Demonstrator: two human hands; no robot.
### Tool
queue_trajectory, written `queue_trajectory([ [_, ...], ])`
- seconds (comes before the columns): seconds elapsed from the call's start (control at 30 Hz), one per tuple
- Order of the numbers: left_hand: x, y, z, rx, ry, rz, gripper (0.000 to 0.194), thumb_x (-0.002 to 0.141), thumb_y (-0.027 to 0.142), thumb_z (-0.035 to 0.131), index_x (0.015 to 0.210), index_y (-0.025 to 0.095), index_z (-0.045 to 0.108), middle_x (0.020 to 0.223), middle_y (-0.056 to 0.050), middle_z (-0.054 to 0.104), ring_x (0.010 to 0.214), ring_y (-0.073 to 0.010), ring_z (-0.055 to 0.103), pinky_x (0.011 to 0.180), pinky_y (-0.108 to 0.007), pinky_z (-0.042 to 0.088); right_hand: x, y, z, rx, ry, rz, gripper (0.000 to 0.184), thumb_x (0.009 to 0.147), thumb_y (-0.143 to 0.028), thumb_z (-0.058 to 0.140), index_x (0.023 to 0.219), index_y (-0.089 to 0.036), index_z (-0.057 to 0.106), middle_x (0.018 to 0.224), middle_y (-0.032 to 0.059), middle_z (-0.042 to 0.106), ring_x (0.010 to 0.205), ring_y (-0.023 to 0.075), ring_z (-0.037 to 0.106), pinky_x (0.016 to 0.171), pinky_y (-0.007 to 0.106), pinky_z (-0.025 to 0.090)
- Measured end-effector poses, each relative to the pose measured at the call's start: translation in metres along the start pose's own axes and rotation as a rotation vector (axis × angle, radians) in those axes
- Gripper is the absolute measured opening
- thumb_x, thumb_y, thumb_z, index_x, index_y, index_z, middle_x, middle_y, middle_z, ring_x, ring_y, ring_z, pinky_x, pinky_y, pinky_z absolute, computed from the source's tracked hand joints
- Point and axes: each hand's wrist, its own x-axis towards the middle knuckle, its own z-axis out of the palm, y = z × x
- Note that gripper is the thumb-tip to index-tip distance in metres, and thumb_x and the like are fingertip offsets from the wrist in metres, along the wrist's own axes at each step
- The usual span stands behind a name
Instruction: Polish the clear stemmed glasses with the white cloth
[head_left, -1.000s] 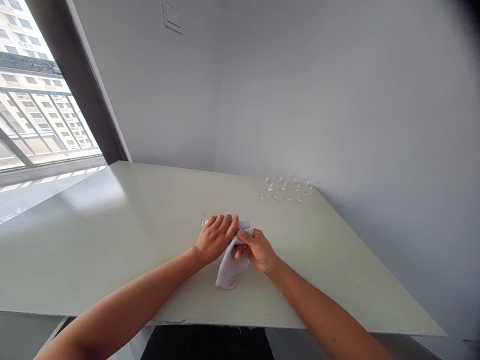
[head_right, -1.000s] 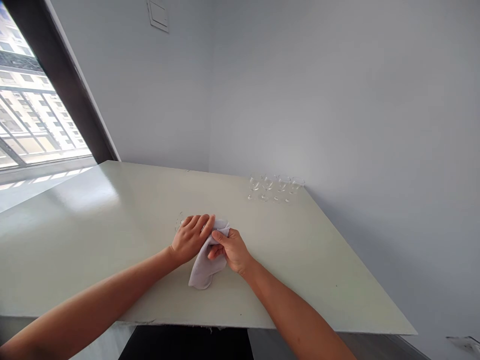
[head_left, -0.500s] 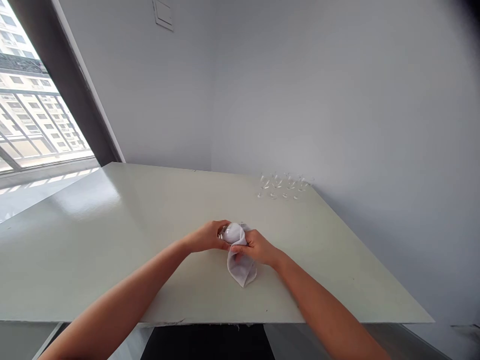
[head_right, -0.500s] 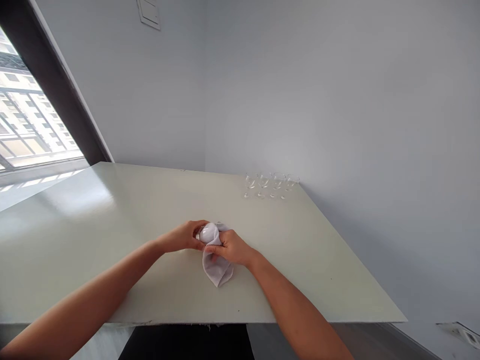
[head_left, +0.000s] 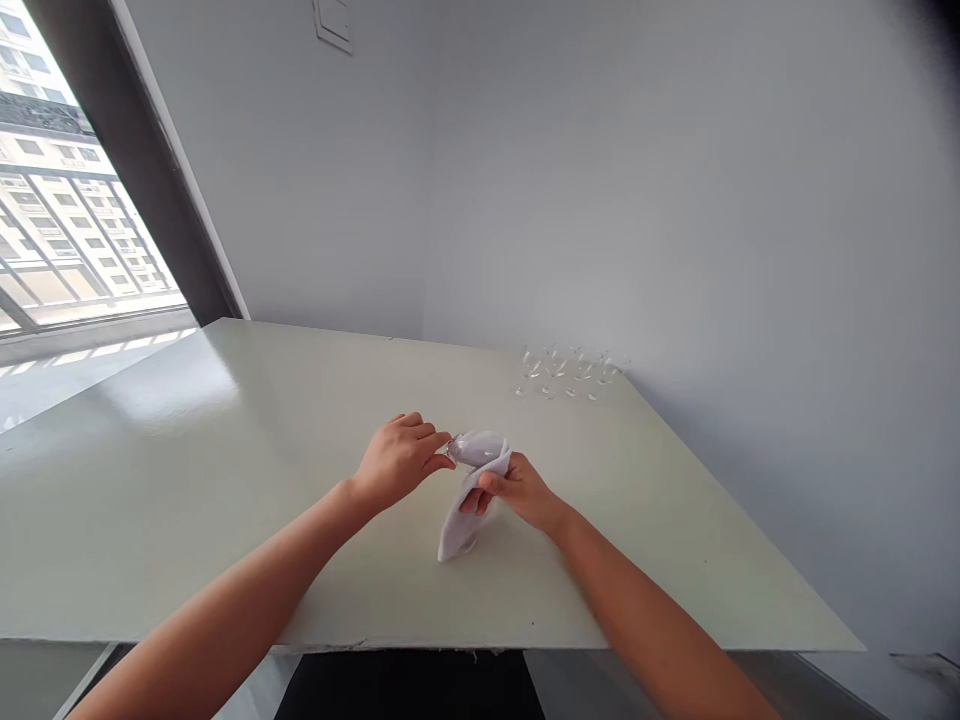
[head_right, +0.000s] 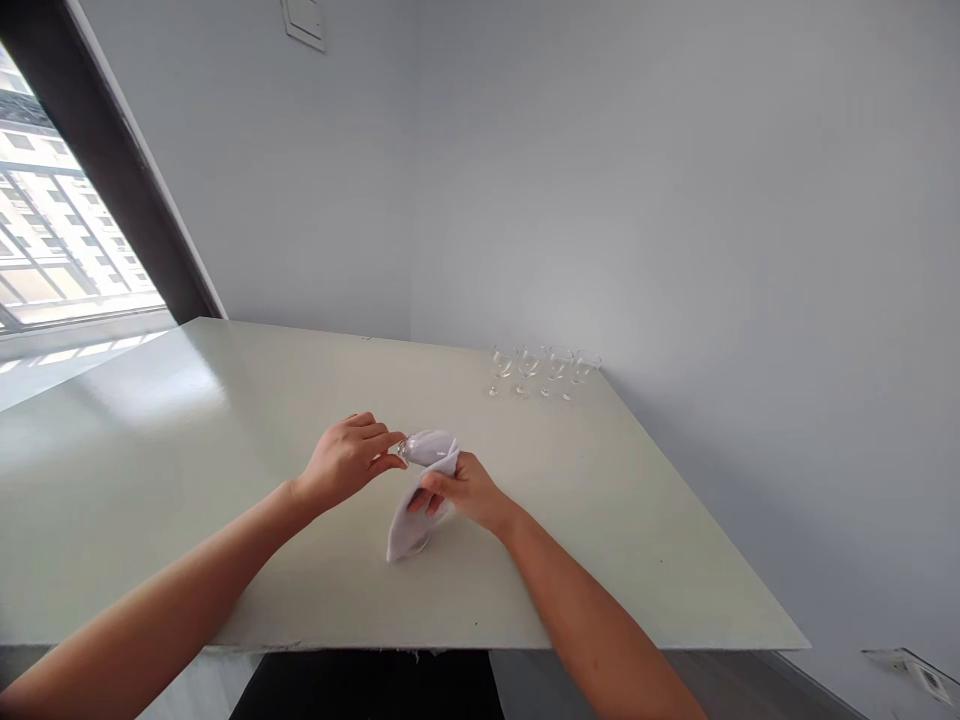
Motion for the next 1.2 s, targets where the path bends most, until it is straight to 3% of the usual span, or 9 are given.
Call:
queue_trajectory([
  [0.2, 0.000, 0.000, -0.003, -0.247, -0.313, -0.190, 0.031, 0.074, 0.052, 0.049, 0.072, 0.026, 0.064, 0.060, 0.002, 0.056, 0.055, -0.0112, 0.048, 0.052, -0.023, 0.036, -0.004, -0.001, 0.003, -0.123, 0.110, -0.015, 0.025, 0.069, -0.041, 0.063, 0.063, -0.017, 0.065, 0.057, 0.0008, 0.063, 0.059, 0.0162, 0.059, 0.060, 0.030, 0.048],
  [0.3, 0.001, 0.007, -0.004, -0.056, -0.109, -0.080, 0.024, 0.080, 0.040, 0.049, 0.094, 0.027, 0.062, 0.077, -0.002, 0.062, 0.074, -0.0163, 0.054, 0.076, -0.033, 0.040, 0.003, 0.007, 0.005, 0.101, 0.228, -0.023, 0.029, 0.070, -0.044, 0.062, 0.064, -0.015, 0.063, 0.053, 0.0009, 0.061, 0.049, 0.0147, 0.058, 0.052, 0.028, 0.046],
  [0.4, 0.002, 0.013, -0.002, 0.171, 0.067, 0.064, 0.030, 0.082, 0.023, 0.046, 0.112, 0.028, 0.052, 0.095, -0.005, 0.062, 0.091, -0.0195, 0.052, 0.097, -0.046, 0.023, 0.010, 0.013, 0.007, 0.410, 0.331, 0.013, 0.037, 0.074, -0.050, 0.054, 0.067, -0.015, 0.061, 0.048, 0.0003, 0.058, 0.041, 0.0119, 0.054, 0.048, 0.025, 0.043],
  [0.5, 0.001, 0.012, 0.000, 0.224, 0.077, 0.122, 0.028, 0.083, 0.022, 0.045, 0.109, 0.029, 0.052, 0.088, -0.003, 0.062, 0.085, -0.0169, 0.052, 0.099, -0.046, 0.020, 0.013, 0.016, 0.014, 0.531, 0.332, 0.073, 0.044, 0.077, -0.055, 0.048, 0.064, -0.015, 0.058, 0.042, -0.0002, 0.055, 0.038, 0.0110, 0.051, 0.045, 0.023, 0.042],
  [0.67, 0.000, 0.004, -0.001, 0.133, 0.029, 0.060, 0.020, 0.083, 0.033, 0.046, 0.100, 0.030, 0.056, 0.070, 0.000, 0.058, 0.071, -0.0138, 0.051, 0.093, -0.041, 0.025, 0.004, 0.008, 0.017, 0.246, 0.206, -0.036, 0.045, 0.079, -0.052, 0.046, 0.065, -0.013, 0.061, 0.052, 0.0036, 0.061, 0.045, 0.0154, 0.058, 0.047, 0.027, 0.045],
  [0.8, 0.001, 0.002, -0.006, -0.115, -0.142, -0.066, 0.032, 0.076, 0.051, 0.049, 0.094, 0.026, 0.060, 0.065, 0.001, 0.056, 0.064, -0.0127, 0.048, 0.075, -0.031, 0.036, -0.009, -0.005, 0.007, -0.040, 0.089, -0.053, 0.042, 0.078, -0.046, 0.050, 0.056, -0.013, 0.062, 0.055, 0.0054, 0.063, 0.056, 0.0173, 0.061, 0.060, 0.030, 0.047],
  [0.97, 0.001, 0.000, -0.011, -0.528, -0.620, -0.166, 0.040, 0.079, 0.054, 0.041, 0.074, 0.019, 0.060, 0.058, 0.003, 0.049, 0.050, -0.0081, 0.041, 0.047, -0.021, 0.031, -0.015, -0.008, 0.002, -0.064, 0.042, -0.046, 0.045, 0.080, -0.046, 0.048, 0.055, -0.012, 0.063, 0.050, 0.0055, 0.062, 0.053, 0.0170, 0.060, 0.060, 0.029, 0.046],
  [1.03, 0.001, 0.001, -0.007, -0.440, -0.545, -0.149, 0.037, 0.080, 0.052, 0.041, 0.080, 0.020, 0.060, 0.062, 0.002, 0.053, 0.053, -0.0098, 0.045, 0.051, -0.022, 0.036, -0.009, -0.002, 0.001, 0.004, 0.101, -0.036, 0.044, 0.079, -0.046, 0.050, 0.056, -0.012, 0.063, 0.049, 0.0051, 0.061, 0.049, 0.0164, 0.059, 0.056, 0.029, 0.046],
  [1.2, 0.002, 0.011, 0.011, 0.109, 0.033, 0.055, 0.025, 0.082, 0.028, 0.047, 0.106, 0.024, 0.054, 0.086, -0.004, 0.063, 0.088, -0.0197, 0.054, 0.092, -0.042, 0.029, 0.011, 0.014, -0.001, 0.465, 0.417, 0.067, 0.040, 0.074, -0.051, 0.054, 0.059, -0.014, 0.058, 0.040, 0.0000, 0.055, 0.035, 0.0112, 0.049, 0.040, 0.023, 0.040],
])
